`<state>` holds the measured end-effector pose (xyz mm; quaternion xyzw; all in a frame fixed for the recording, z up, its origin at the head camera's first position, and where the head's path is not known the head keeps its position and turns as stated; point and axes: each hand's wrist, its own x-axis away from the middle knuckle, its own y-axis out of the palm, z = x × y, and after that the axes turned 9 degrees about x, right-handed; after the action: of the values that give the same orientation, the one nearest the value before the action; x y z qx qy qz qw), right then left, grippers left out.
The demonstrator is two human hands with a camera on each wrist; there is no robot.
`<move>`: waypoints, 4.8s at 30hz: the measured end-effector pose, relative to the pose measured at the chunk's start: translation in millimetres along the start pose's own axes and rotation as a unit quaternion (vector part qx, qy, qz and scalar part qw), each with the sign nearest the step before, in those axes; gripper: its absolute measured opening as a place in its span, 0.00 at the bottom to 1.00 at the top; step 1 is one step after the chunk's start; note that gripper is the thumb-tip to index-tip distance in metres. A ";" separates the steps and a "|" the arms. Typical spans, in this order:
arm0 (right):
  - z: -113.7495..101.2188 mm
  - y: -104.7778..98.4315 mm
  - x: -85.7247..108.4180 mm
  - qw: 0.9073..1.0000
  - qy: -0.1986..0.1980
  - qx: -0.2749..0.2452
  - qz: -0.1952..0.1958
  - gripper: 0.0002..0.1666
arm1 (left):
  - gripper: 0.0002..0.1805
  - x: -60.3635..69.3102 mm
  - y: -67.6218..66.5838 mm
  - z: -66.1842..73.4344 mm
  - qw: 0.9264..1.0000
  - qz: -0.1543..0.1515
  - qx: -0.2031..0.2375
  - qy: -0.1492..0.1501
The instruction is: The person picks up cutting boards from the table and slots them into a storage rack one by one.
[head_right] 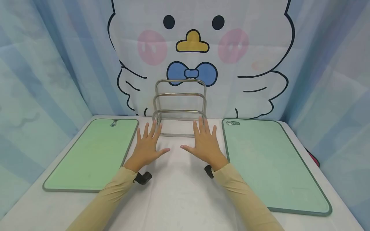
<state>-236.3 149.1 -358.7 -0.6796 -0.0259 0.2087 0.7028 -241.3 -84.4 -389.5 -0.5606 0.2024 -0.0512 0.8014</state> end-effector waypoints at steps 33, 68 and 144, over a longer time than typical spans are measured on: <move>28.2 4.4 -33.8 0.999 0.031 -0.019 -0.017 0.62 | 0.54 -27.3 -6.7 -31.0 0.999 0.028 0.014 -0.015; 78.1 17.6 -78.0 0.993 0.068 -0.077 -0.053 0.62 | 0.53 -84.3 -25.6 -59.4 0.998 -0.031 0.004 -0.054; 89.6 55.0 -65.9 0.879 0.057 -0.472 -0.020 0.38 | 0.41 -81.9 7.3 -90.6 0.818 -0.048 0.571 -0.053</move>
<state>-339.2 211.5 -388.8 -0.9408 -0.0954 0.1185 0.3030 -351.7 -135.9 -400.6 -0.0132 0.0673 -0.1662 0.9837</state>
